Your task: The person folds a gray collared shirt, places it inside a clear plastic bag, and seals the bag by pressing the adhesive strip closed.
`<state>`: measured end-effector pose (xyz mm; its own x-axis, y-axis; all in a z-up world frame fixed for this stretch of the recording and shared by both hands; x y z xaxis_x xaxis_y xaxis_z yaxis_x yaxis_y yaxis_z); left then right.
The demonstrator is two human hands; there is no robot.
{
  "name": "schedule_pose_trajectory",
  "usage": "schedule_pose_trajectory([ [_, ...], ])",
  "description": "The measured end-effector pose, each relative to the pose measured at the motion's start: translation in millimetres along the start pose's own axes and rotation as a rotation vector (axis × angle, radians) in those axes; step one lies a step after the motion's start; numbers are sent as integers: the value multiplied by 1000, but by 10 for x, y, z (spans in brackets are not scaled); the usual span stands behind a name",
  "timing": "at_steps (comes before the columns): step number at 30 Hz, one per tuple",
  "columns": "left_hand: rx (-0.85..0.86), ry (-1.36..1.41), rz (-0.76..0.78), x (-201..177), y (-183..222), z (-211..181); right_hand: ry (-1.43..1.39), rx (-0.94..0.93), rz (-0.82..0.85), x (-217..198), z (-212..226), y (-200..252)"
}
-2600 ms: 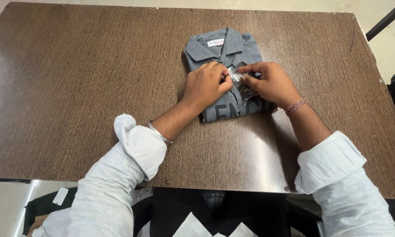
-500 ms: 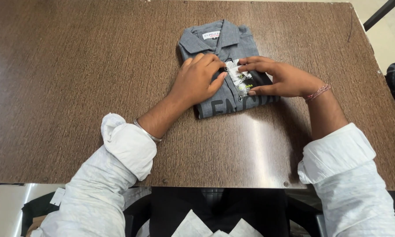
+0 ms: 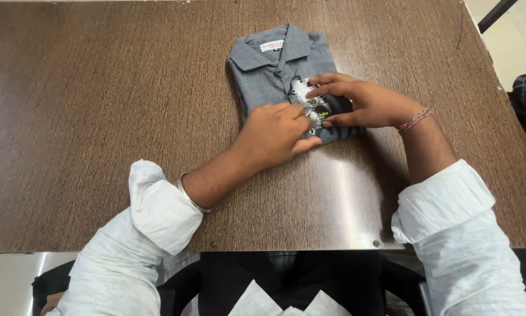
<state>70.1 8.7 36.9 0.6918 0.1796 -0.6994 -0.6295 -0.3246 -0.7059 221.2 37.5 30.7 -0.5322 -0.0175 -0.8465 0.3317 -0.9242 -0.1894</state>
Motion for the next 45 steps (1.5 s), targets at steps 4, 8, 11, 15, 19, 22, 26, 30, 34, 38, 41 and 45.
schedule_pose_trajectory([
  [4,-199,-34,118,147,34,99,0,-56,-7,13,22,5],
  [8,-253,-46,104,172,59,123,-7,-89,1,27,111,6],
  [11,-283,-28,81,192,78,138,6,-60,-1,51,108,0],
  [15,-301,-31,96,224,87,148,43,2,-24,43,131,-18],
  [19,-285,-32,68,203,77,131,51,44,-22,41,145,-25],
  [22,-281,-40,86,205,69,117,36,9,-39,32,146,-22],
  [26,-259,-36,56,177,69,88,31,-36,-64,22,177,-21],
  [30,-198,-29,38,165,67,44,37,21,-50,11,202,-23],
  [34,-170,-47,30,182,80,44,54,17,-55,30,170,-23],
  [38,-147,-45,-11,162,87,27,62,-14,-63,38,176,-28],
  [41,-121,-57,-17,168,102,25,73,-29,-67,58,182,-36],
  [45,-74,-58,-80,97,92,7,76,-57,-71,73,158,-34],
])
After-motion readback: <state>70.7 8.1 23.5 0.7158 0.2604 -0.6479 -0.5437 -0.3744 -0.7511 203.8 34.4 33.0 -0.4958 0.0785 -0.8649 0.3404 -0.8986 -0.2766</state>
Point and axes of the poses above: each hand's wrist, its own y-axis away from the middle knuckle, its own x-axis out of the palm, z = x × y, the point moved 8 cm from there along -y, towards the middle knuckle, and after that the axes turned 14 degrees about -z, right-handed, at the moved point
